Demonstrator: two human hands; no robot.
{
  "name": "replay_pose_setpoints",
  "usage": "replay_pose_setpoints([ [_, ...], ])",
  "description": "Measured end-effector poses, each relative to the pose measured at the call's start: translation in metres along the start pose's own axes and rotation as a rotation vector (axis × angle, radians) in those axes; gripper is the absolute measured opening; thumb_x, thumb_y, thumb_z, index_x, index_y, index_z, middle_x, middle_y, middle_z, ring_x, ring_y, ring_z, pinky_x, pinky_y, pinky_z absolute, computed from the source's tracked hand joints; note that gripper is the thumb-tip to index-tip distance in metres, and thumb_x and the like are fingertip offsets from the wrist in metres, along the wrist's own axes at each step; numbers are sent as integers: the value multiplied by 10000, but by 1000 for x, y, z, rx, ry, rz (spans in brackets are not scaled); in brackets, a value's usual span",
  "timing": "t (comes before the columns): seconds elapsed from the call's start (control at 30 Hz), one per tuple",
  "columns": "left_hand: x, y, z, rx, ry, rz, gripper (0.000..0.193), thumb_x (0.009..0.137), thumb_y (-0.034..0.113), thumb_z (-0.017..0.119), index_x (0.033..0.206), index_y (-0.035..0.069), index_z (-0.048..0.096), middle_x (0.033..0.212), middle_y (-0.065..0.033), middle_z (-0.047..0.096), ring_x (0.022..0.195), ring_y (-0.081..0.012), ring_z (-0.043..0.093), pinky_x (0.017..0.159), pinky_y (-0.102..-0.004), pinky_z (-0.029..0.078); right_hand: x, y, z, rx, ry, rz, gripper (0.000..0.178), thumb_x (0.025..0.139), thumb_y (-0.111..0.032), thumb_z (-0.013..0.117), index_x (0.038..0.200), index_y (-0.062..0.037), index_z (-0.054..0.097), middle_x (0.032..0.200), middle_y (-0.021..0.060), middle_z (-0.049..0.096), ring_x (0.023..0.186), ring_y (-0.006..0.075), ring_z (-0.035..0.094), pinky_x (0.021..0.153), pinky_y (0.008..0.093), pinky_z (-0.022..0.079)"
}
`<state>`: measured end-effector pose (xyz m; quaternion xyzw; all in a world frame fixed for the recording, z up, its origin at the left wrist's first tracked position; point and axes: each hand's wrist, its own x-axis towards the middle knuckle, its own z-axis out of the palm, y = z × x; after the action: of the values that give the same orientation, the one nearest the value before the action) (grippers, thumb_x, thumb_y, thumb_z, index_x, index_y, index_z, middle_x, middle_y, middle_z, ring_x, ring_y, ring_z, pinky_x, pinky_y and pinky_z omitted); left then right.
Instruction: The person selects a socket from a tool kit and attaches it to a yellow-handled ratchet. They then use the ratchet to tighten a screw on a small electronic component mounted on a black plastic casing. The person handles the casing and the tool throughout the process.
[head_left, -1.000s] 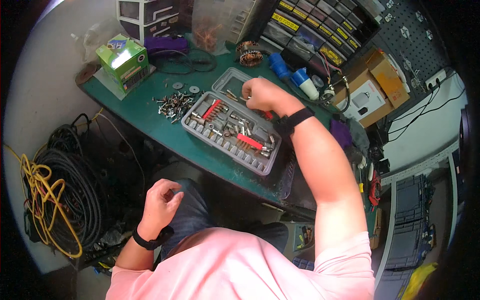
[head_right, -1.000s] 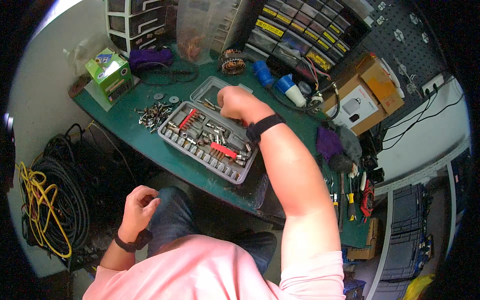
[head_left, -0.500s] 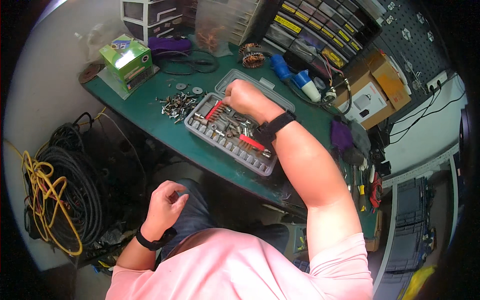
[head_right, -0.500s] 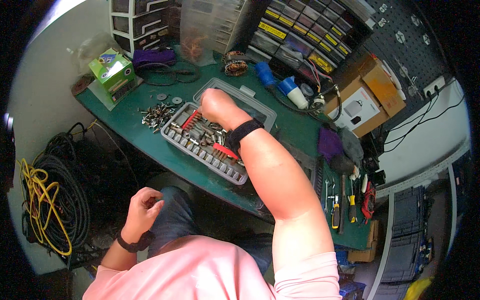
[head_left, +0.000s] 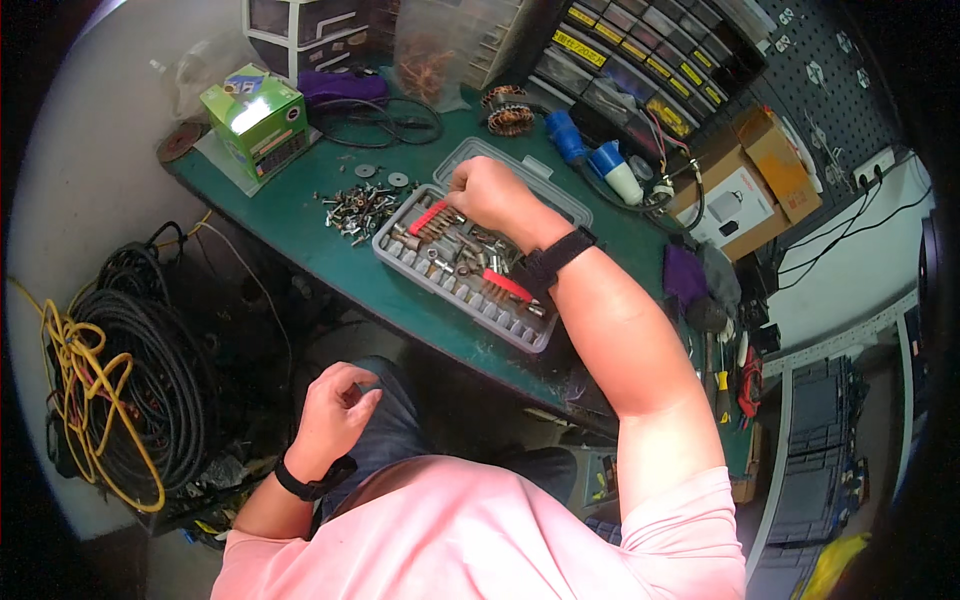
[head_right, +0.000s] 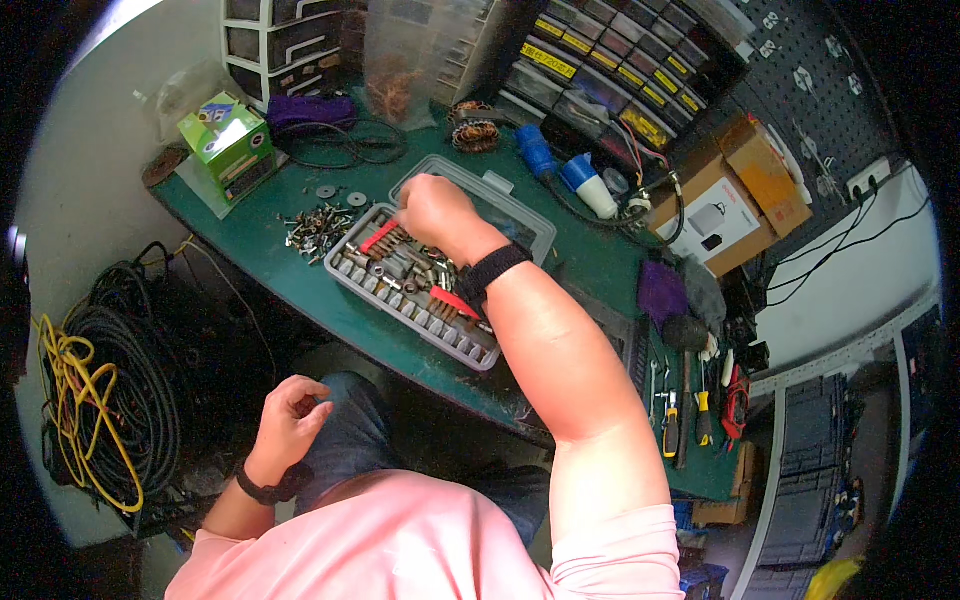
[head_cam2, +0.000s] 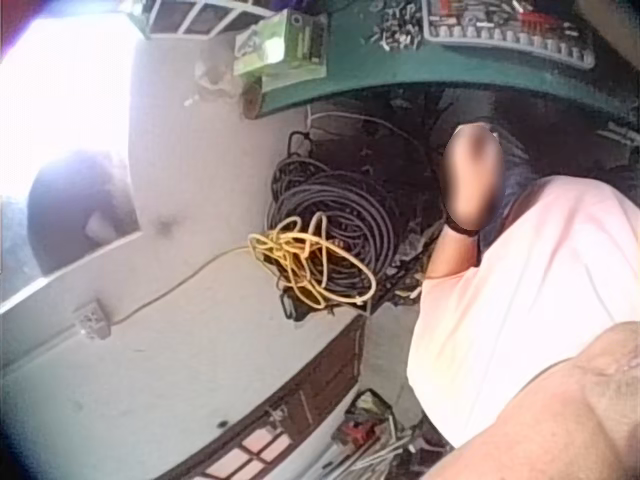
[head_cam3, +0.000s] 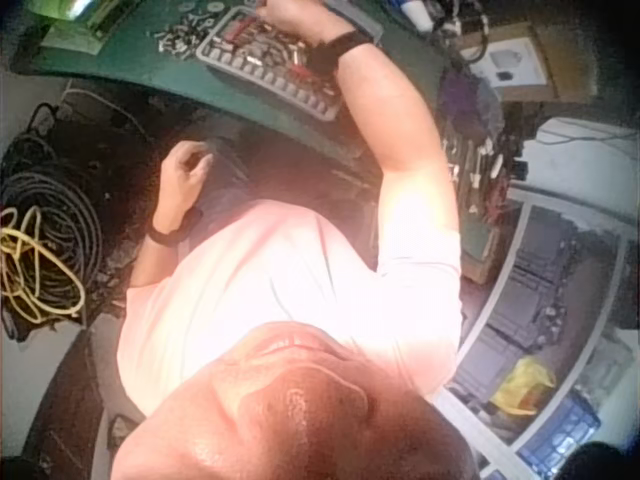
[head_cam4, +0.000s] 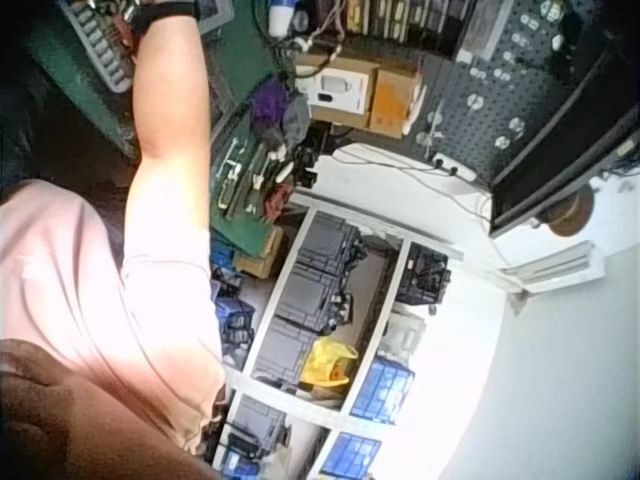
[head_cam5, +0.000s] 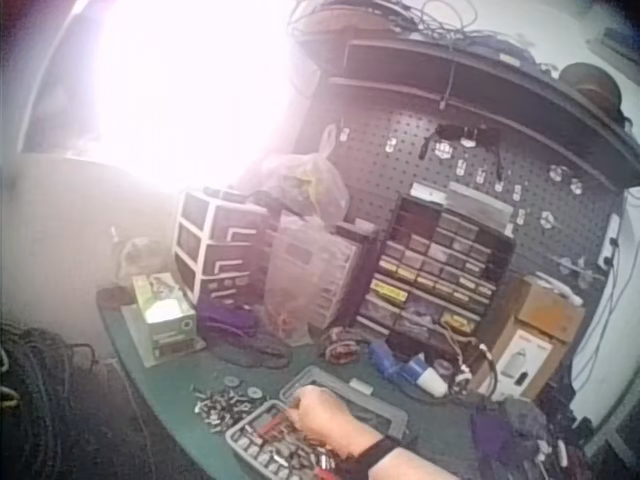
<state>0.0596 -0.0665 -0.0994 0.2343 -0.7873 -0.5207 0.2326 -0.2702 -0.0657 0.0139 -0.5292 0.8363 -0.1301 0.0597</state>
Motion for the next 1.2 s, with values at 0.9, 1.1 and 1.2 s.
replay_pose_setpoints([
  [0.9,0,-1,5,0,-30,11,168,747,-4,725,906,3,670,785,-76,570,618,-150,537,563,-275,438,-22,56,-45,-399,-203,207,242,779,-193,663,914,2,711,888,231,686,841,397,666,735,454,523],
  [1.1,0,-2,8,-18,-21,5,171,742,-8,728,904,6,674,771,-83,565,598,-156,533,549,-283,437,-27,13,-41,-279,-308,-49,211,758,-170,674,883,-1,692,837,223,674,805,377,648,716,452,502],
  [1.2,1,-1,8,-28,-25,1,165,744,-9,726,899,6,672,770,-81,563,600,-153,529,548,-281,433,-34,5,-41,-284,-312,-63,201,740,-156,679,859,6,681,819,229,663,786,376,643,690,455,495],
])
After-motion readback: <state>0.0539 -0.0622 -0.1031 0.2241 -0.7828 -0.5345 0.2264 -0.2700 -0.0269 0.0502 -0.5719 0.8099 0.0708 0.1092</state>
